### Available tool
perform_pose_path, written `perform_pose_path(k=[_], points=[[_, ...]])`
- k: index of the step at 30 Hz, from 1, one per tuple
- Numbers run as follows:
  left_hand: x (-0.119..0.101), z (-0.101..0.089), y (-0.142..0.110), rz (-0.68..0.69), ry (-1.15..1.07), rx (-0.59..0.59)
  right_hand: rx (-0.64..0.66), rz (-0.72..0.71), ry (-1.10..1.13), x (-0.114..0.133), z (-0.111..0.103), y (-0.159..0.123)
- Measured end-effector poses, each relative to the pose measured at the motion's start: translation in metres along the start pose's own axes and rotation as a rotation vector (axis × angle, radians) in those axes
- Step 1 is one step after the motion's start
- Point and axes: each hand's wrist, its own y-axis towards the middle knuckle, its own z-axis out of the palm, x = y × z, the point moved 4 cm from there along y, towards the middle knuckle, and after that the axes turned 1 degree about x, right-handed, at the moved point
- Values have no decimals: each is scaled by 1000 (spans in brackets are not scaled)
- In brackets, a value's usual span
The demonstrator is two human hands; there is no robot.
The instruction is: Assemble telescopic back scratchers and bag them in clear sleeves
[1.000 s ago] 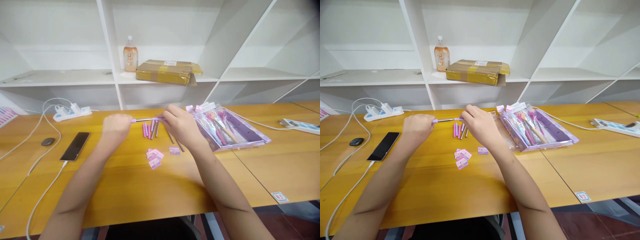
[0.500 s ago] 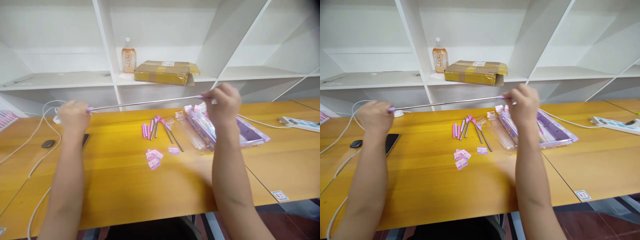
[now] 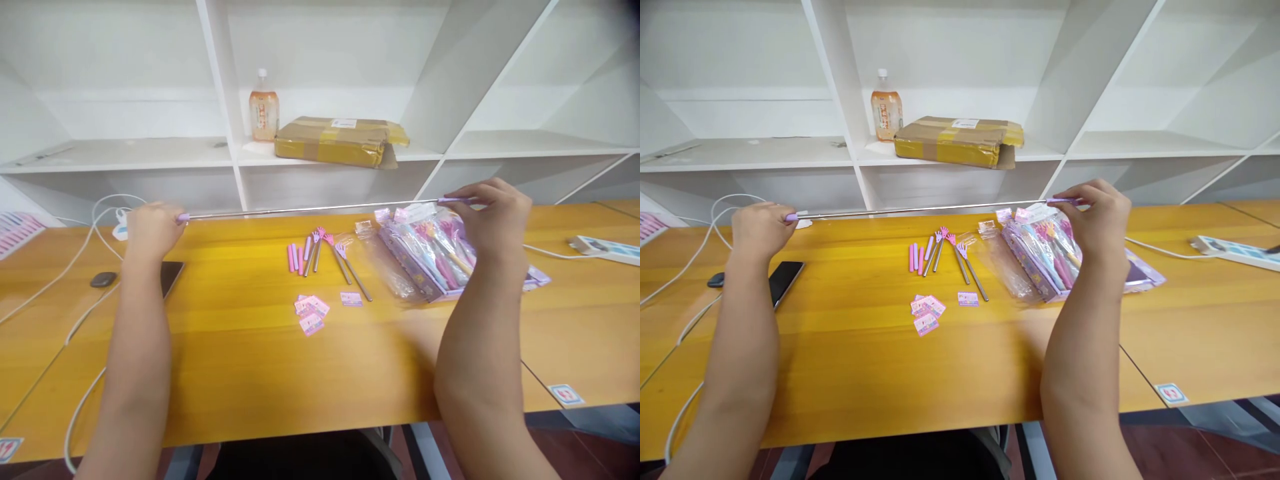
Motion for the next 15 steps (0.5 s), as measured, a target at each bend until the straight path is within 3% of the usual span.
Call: perform_pose_path(k=[6,15], points=[[6,-5,-6,-13,-13,52,48,-32,114,1,5,4],[-5,-10,-6,-31,42,146,-55,4,145,-8,17,6]])
